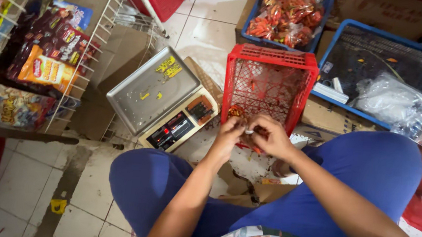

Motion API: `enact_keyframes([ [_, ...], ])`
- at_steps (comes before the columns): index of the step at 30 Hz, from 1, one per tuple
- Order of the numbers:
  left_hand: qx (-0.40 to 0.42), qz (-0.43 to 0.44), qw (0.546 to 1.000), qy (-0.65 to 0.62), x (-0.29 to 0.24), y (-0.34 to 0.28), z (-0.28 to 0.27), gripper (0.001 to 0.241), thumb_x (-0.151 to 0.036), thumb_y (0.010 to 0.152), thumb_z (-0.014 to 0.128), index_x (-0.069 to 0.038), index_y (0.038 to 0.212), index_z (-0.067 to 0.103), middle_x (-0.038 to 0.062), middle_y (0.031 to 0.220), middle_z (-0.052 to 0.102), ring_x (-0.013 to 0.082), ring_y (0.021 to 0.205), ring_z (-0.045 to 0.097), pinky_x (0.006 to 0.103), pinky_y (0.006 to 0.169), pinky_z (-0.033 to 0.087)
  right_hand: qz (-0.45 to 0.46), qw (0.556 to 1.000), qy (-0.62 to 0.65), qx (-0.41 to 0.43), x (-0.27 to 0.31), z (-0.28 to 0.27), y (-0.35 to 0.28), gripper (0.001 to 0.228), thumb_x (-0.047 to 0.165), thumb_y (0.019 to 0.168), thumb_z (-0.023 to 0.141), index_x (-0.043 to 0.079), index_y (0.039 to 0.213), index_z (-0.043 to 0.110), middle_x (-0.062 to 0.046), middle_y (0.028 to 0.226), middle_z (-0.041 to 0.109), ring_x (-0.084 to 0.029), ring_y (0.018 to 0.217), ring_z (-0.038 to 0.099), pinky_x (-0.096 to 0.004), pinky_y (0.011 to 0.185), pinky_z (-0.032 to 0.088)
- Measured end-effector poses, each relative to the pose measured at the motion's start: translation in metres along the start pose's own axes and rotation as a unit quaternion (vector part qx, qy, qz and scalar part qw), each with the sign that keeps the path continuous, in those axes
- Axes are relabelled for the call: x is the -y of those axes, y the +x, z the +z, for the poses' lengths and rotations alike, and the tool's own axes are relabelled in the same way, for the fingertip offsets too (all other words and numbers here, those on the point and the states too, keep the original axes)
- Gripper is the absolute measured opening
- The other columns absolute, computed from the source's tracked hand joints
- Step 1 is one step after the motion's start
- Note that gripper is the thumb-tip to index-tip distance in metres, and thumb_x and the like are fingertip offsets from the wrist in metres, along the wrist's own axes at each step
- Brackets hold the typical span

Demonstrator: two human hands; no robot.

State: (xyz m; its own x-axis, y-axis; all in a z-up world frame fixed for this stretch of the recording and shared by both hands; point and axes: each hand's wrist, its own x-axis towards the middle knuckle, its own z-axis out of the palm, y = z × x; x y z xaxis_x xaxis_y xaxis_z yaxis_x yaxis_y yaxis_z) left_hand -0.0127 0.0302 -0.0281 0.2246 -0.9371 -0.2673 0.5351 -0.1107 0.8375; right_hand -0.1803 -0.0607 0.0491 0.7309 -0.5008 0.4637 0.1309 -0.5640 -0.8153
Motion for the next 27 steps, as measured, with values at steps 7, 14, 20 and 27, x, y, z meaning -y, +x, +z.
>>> enact_keyframes([
  [7,-0.093,0.22,0.912,0.333,-0.025,-0.015,0.028,0.007,-0.007,0.098,0.067,-0.005,0.101,0.061,0.005,0.095,0.06,0.0186,0.083,0.058,0.0326,0.075,0.049,0.098,0.988,-0.101,-0.067,0.009,0.007,0.004,0.021,0.009,0.078,0.081,0.006,0.094,0.068,-0.009,0.102,0.071,-0.027,0.099,0.067,-0.039,0.089,0.049],
  [14,-0.022,0.398,0.718,0.571,-0.074,-0.049,0.068,0.012,-0.005,0.085,0.069,-0.008,0.092,0.059,0.009,0.1,0.061,0.0336,0.1,0.059,0.0469,0.089,0.044,0.014,0.978,-0.206,-0.028,-0.008,0.008,-0.007,0.019,0.004,0.066,0.078,0.004,0.083,0.07,-0.011,0.1,0.068,-0.033,0.101,0.061,-0.045,0.087,0.044],
  [20,-0.03,0.331,0.877,0.346,-0.059,-0.037,0.066,0.027,-0.014,0.091,0.072,-0.004,0.109,0.055,0.007,0.111,0.06,0.0251,0.106,0.059,0.0374,0.092,0.048,0.031,0.999,0.019,0.0,-0.019,0.01,-0.011,0.024,-0.002,0.074,0.066,0.001,0.097,0.072,-0.013,0.108,0.064,-0.032,0.107,0.061,-0.043,0.093,0.049],
  [27,0.055,0.056,0.97,0.231,-0.032,-0.03,0.036,0.022,-0.021,0.098,0.066,-0.002,0.11,0.067,0.001,0.094,0.07,0.01,0.087,0.063,0.0273,0.08,0.052,0.115,0.989,0.083,-0.051,-0.02,-0.009,-0.007,0.009,0.008,0.094,0.071,0.002,0.094,0.076,-0.009,0.089,0.07,-0.018,0.086,0.066,-0.032,0.077,0.052],
])
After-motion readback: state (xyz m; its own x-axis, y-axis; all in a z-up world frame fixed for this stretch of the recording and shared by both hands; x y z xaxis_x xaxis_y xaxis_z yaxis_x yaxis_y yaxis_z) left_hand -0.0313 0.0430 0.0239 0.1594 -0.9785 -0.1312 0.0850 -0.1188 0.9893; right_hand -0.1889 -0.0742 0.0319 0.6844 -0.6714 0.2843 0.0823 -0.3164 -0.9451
